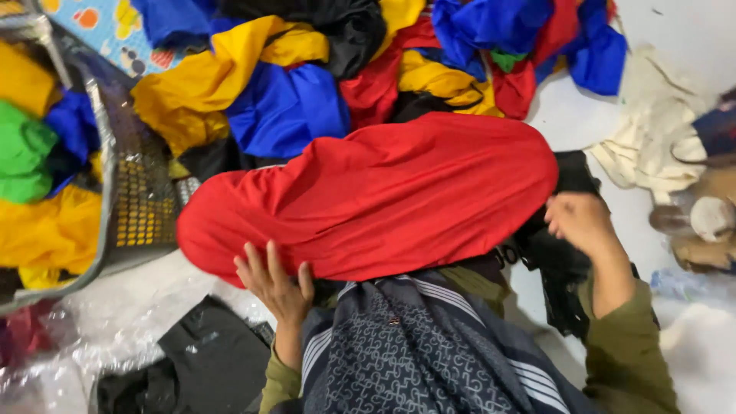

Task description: The person trims elastic and loose threads from a red fabric cover using shears, rubs the surface with a sponge, and سپس places the item into a clear plastic bag and a black shipping mailer.

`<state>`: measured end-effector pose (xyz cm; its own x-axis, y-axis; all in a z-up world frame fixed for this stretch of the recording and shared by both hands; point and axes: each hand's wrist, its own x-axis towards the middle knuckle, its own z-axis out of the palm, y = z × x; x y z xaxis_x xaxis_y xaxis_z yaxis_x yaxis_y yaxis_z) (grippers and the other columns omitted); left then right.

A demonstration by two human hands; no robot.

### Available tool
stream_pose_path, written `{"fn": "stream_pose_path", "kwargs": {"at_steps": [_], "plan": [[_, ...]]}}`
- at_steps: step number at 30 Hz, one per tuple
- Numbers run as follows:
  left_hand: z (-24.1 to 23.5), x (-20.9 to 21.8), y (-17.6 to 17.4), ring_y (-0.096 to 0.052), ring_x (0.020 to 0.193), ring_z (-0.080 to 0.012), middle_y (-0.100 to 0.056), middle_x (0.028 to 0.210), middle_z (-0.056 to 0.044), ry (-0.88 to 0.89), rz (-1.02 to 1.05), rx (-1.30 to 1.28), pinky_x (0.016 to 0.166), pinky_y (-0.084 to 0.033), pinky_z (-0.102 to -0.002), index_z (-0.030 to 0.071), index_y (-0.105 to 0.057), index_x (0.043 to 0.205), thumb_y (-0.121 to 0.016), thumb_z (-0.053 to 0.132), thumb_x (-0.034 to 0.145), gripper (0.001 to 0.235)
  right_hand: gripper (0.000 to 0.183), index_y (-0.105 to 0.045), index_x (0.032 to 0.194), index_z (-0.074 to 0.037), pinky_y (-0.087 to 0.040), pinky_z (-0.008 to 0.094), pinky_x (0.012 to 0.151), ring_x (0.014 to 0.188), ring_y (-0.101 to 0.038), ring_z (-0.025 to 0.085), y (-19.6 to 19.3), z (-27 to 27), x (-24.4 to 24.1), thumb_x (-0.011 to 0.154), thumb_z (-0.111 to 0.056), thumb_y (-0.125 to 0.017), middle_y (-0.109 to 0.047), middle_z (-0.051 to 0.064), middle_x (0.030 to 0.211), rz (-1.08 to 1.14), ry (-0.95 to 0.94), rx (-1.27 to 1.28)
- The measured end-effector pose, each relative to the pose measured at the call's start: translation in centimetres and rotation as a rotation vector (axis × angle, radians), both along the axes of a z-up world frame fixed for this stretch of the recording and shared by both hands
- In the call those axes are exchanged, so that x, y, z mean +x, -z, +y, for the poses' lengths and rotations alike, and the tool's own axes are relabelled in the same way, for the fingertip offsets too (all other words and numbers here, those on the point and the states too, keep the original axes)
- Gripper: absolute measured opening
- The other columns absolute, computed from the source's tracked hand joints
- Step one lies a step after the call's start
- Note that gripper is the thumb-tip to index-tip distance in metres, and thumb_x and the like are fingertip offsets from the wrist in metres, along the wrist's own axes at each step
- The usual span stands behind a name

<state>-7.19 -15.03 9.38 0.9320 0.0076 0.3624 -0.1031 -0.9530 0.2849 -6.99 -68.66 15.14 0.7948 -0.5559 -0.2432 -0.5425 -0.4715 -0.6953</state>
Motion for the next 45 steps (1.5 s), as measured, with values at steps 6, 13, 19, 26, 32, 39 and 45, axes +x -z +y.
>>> {"fn": "stream_pose_path", "kwargs": {"at_steps": [6,13,19,26,32,39,45], "plan": [[7.7,-10.2,9.0,-0.022,0.150,-0.0576,-0.023,0.160,-0.037,-0.204,-0.128,0.062,0.122,-0.027,-0.071,-0.006,-0.034,0.156,-0.048,0.038,0.108,0.067,0.028,-0.077,0.108,-0.010,-0.063,0.037,0.081,0.103,-0.078,0.027,27.8,-4.9,-11.7,0.091,-0.018,-0.056,-0.077,0.011,0.113,1.112,-1.156,-0.618],[6.4,-16.8,17.8,-0.004,0.158,-0.0447,-0.005,0.173,-0.017,0.166,0.469,0.172,0.120,-0.014,-0.068,0.023,-0.033,0.159,-0.043,0.048,0.094,0.071,0.033,-0.076,0.101,-0.005,-0.058,0.043,0.080,0.093,-0.075,0.035,37.8,-7.1,-13.4,0.085,-0.026,-0.056,-0.071,0.022,0.111,0.787,-0.902,-0.295],[7.1,-13.4,16.4,-0.029,0.154,-0.0448,-0.029,0.167,-0.020,-0.008,0.097,0.140,0.122,-0.023,-0.067,0.011,-0.041,0.156,-0.046,0.032,0.103,0.057,0.045,-0.078,0.116,-0.008,-0.058,0.034,0.085,0.104,-0.077,0.025,34.6,-6.2,-13.6,0.079,-0.031,-0.067,-0.077,0.013,0.119,0.670,-0.679,-0.215],[4.8,0.5,-1.4,-0.024,0.150,-0.0381,-0.023,0.159,-0.017,-0.347,-0.676,-0.128,0.127,-0.017,-0.070,0.008,-0.042,0.149,-0.041,0.035,0.107,0.050,0.033,-0.068,0.107,-0.039,-0.054,0.036,0.082,0.101,-0.075,0.024,5.8,0.5,-2.3,0.074,-0.039,-0.072,-0.078,-0.006,0.112,0.913,-1.084,-0.422],[-3.9,9.6,-7.5,-0.035,0.147,-0.0487,-0.047,0.156,-0.019,0.235,-0.266,-0.040,0.119,-0.027,-0.062,0.015,-0.059,0.147,-0.061,0.037,0.100,0.052,0.035,-0.067,0.134,-0.027,-0.061,0.038,0.082,0.107,-0.071,0.031,-7.5,18.4,4.6,0.100,-0.025,-0.062,-0.064,0.004,0.121,-0.400,-0.967,-0.227],[-6.2,8.8,-3.5,-0.034,0.151,-0.0390,-0.041,0.162,-0.017,0.394,0.261,0.120,0.122,-0.018,-0.062,0.020,-0.045,0.156,-0.058,0.048,0.092,0.071,0.023,-0.073,0.120,-0.032,-0.064,0.040,0.064,0.080,-0.075,0.031,0.4,23.3,7.8,0.100,-0.036,-0.061,-0.058,0.002,0.108,-0.498,-0.980,-0.366],[-1.5,7.2,-4.1,-0.045,0.147,-0.0360,-0.054,0.152,-0.016,0.261,0.088,0.055,0.122,-0.022,-0.060,0.014,-0.061,0.143,-0.068,0.041,0.094,0.055,0.047,-0.056,0.151,-0.035,-0.062,0.045,0.077,0.099,-0.071,0.026,9.1,-3.6,7.6,0.105,-0.036,-0.064,-0.062,0.000,0.115,0.048,-0.235,-0.891]]}}
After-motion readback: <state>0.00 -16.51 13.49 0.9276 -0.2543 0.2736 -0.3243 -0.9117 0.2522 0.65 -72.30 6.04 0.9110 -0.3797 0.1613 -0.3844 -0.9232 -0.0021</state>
